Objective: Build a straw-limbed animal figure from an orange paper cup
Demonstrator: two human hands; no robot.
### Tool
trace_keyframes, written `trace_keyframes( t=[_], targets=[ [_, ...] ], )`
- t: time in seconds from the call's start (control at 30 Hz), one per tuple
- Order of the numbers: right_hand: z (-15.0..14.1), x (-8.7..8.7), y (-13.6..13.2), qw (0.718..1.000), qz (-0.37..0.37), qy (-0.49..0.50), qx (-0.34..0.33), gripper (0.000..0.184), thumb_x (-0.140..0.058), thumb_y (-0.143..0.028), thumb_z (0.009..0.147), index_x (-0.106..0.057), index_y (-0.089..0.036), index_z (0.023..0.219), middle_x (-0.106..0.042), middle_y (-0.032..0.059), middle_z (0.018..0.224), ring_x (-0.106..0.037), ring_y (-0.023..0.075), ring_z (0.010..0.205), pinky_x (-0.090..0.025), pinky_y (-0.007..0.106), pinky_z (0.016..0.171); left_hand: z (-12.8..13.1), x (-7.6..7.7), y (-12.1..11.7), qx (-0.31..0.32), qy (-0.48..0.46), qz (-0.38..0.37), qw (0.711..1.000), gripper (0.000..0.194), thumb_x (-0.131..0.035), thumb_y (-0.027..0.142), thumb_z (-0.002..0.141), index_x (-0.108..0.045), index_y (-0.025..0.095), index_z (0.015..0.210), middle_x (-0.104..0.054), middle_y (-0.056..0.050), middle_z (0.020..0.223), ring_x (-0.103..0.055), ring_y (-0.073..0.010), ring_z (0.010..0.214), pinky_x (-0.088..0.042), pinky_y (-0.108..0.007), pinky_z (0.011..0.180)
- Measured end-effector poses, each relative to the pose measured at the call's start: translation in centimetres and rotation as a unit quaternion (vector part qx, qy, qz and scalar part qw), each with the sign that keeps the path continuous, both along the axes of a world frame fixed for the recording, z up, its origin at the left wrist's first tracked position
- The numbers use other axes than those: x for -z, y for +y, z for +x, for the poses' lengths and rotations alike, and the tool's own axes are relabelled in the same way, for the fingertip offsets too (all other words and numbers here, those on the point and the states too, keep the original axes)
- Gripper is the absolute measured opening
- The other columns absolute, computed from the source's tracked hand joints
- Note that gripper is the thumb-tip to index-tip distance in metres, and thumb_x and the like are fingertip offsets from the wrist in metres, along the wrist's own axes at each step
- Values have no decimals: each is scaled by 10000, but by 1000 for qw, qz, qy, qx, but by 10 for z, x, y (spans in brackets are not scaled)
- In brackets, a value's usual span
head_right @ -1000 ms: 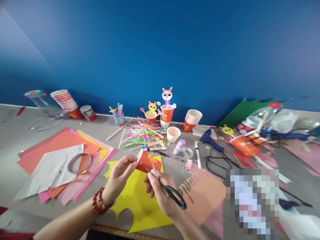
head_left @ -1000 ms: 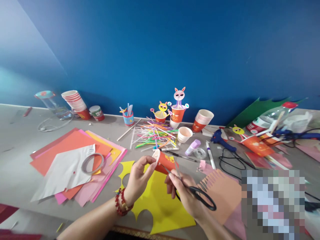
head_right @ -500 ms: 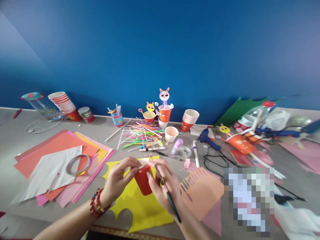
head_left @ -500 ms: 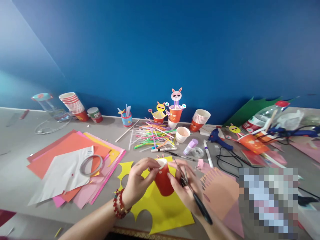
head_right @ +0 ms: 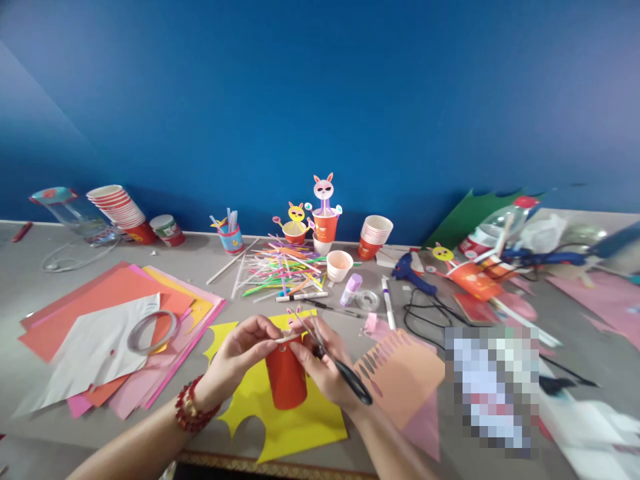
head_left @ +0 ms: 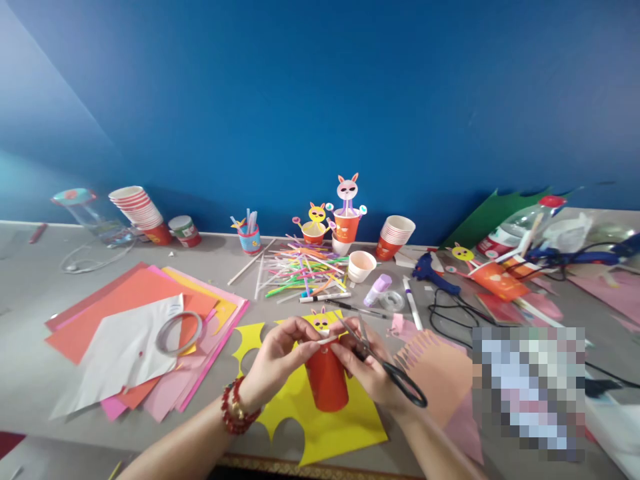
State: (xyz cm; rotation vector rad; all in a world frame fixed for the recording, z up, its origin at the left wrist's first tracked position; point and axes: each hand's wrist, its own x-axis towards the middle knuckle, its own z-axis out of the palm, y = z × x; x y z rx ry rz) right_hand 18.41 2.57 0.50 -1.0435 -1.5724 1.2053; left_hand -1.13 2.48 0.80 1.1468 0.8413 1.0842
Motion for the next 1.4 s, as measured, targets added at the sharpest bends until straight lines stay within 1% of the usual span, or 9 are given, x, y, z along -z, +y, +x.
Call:
trace_keyframes(
  t=[0.27, 0.5, 0.63, 0.83, 1.1, 1.17, 1.23, 1.3, 1.4],
  targets=[
    [0, 4, 1, 998, -5, 59, -1, 192, -597, -418, 949, -576, -235, 1004, -507, -58, 641, -410, 93, 488, -352, 212, 455, -3, 1, -1, 27, 31, 50, 998, 200, -720, 324, 865, -636, 180, 975, -652, -51, 941, -585, -175, 895, -456, -287, 825],
    [-2, -2, -2, 991, 117, -53, -22, 81, -579, -282, 951, -616, -246, 1013, -575, -15, 805, -556, 137, 675, -459, 238, 646, -2, -1, -1, 38, 59, 9, 997, 241, -637, 404, 909, -621, 164, 893, -625, -28, 827, -555, -147, 755, -427, -260, 704],
    [-4, 0, -4, 991, 128, -47, -20, 65, -559, -252, 955, -592, -252, 1011, -580, -23, 818, -538, 126, 654, -455, 224, 645, 0, -3, -1, 16, 161, 90, 983, 215, -608, 351, 920, -598, 167, 810, -603, -22, 767, -540, -153, 718, -421, -272, 681],
    [-4, 0, -6, 994, 106, -35, -3, 5, -561, -248, 960, -559, -244, 958, -492, -55, 713, -487, 115, 599, -418, 214, 587, 1, -4, -1, -22, 277, 248, 928, 171, -610, 189, 894, -564, 186, 729, -613, -8, 732, -572, -167, 748, -441, -325, 813],
    [-2, 0, -6, 991, 127, -25, -13, 28, -543, -227, 974, -560, -247, 965, -552, -29, 806, -534, 120, 653, -447, 222, 633, 1, -3, -2, -15, 285, 316, 905, 130, -694, 307, 878, -616, 205, 889, -656, -27, 836, -604, -197, 823, -442, -392, 929],
    [-2, 2, -6, 992, 122, -22, -8, 24, -546, -232, 977, -559, -246, 963, -555, -30, 798, -535, 119, 641, -450, 223, 627, 1, -5, -3, -15, 286, 322, 902, 195, -726, 312, 847, -608, 205, 959, -659, -40, 889, -607, -216, 868, -435, -408, 947],
    [-3, 2, -6, 991, 131, -20, -1, 23, -552, -227, 972, -561, -247, 966, -567, -23, 815, -549, 123, 651, -458, 225, 636, 1, -8, -5, -13, 284, 315, 905, 117, -655, 263, 888, -588, 203, 963, -645, -46, 902, -596, -215, 881, -440, -399, 929],
    [-3, 2, -6, 989, 147, -28, 3, 40, -553, -214, 965, -565, -251, 972, -583, -14, 841, -558, 127, 659, -463, 226, 638, 1, -10, -6, -13, 278, 300, 912, 34, -552, 206, 932, -564, 202, 900, -621, -43, 870, -573, -199, 850, -455, -362, 860],
    [-3, 1, -5, 982, 180, -47, 1, 86, -537, -178, 956, -560, -258, 979, -604, -1, 874, -575, 131, 655, -469, 227, 626, 2, -12, -6, -14, 274, 282, 919, 139, -518, 199, 947, -528, 202, 809, -578, -30, 802, -540, -183, 781, -448, -315, 750]
  ],
)
